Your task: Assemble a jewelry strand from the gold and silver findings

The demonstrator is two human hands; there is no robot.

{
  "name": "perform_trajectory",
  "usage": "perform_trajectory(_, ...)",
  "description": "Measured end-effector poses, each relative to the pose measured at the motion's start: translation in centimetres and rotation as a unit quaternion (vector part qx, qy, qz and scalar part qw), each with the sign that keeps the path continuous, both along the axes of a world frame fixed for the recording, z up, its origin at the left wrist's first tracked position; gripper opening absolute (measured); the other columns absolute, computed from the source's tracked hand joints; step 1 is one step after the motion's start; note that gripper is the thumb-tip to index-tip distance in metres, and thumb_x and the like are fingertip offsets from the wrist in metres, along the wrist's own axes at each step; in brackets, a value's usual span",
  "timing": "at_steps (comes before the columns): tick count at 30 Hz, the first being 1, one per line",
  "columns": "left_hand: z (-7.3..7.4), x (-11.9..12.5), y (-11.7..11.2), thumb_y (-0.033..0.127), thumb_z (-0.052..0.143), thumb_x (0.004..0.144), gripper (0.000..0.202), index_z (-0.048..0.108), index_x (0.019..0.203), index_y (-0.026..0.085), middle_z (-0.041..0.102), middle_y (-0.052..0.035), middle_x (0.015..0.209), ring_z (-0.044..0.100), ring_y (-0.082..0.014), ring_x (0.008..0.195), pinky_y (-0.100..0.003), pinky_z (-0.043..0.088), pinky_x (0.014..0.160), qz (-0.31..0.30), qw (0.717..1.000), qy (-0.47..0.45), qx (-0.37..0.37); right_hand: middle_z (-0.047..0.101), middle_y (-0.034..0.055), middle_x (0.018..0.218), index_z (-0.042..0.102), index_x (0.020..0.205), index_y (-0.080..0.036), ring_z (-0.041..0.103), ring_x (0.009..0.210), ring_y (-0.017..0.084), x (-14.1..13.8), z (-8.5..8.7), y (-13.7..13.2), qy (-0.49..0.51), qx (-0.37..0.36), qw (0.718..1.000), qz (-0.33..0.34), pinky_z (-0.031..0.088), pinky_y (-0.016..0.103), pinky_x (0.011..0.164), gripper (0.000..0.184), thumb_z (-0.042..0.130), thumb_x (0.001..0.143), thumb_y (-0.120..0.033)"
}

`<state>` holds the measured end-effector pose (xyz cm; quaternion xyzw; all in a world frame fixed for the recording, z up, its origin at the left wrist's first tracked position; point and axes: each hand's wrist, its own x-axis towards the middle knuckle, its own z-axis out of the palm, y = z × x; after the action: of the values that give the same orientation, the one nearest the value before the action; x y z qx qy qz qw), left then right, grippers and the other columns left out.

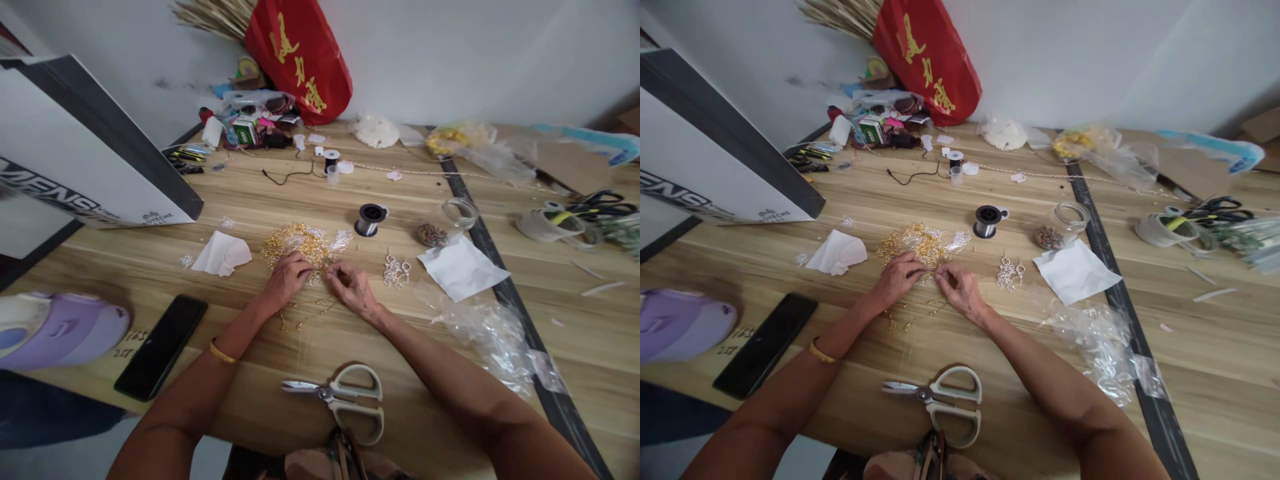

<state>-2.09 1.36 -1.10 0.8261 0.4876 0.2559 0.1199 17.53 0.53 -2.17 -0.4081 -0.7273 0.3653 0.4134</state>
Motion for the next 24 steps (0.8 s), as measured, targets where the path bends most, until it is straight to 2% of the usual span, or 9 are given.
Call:
perform_trajectory(7, 0.15, 0.15, 0.24, 0.018, 0.061, 0.083, 0.011, 0.072, 0.085, 0.016, 0.063, -0.0053, 0.081, 0.056, -0.0182, 0.081, -0.034, 0.043, 0.082, -0.009, 1.0, 0.001, -0.003, 0.058, 0.0026, 0.07, 0.061, 0.081, -0.016, 0.051, 0.061, 0.013, -0.04, 0.1, -0.03, 0.004, -0.011, 1.0, 0.002, 0.04, 0.024, 0.056, 0.017, 0.052, 0.086, -0.03)
perform_trajectory(24, -0.16, 0.49, 0.45, 0.019, 0.057, 0.085, 0.014, 0.071, 0.086, 0.019, 0.062, -0.0051, 0.083, 0.054, -0.0193, 0.085, -0.036, 0.039, 0.09, -0.01, 1.0, 0.01, -0.018, 0.06, 0.0034, 0.072, 0.062, 0.084, -0.014, 0.051, 0.062, 0.013, 0.0, -0.02, 0.02, -0.003, 0.003, 1.0, 0.004, 0.04, 0.024, 0.056, 0.02, 0.052, 0.086, -0.031)
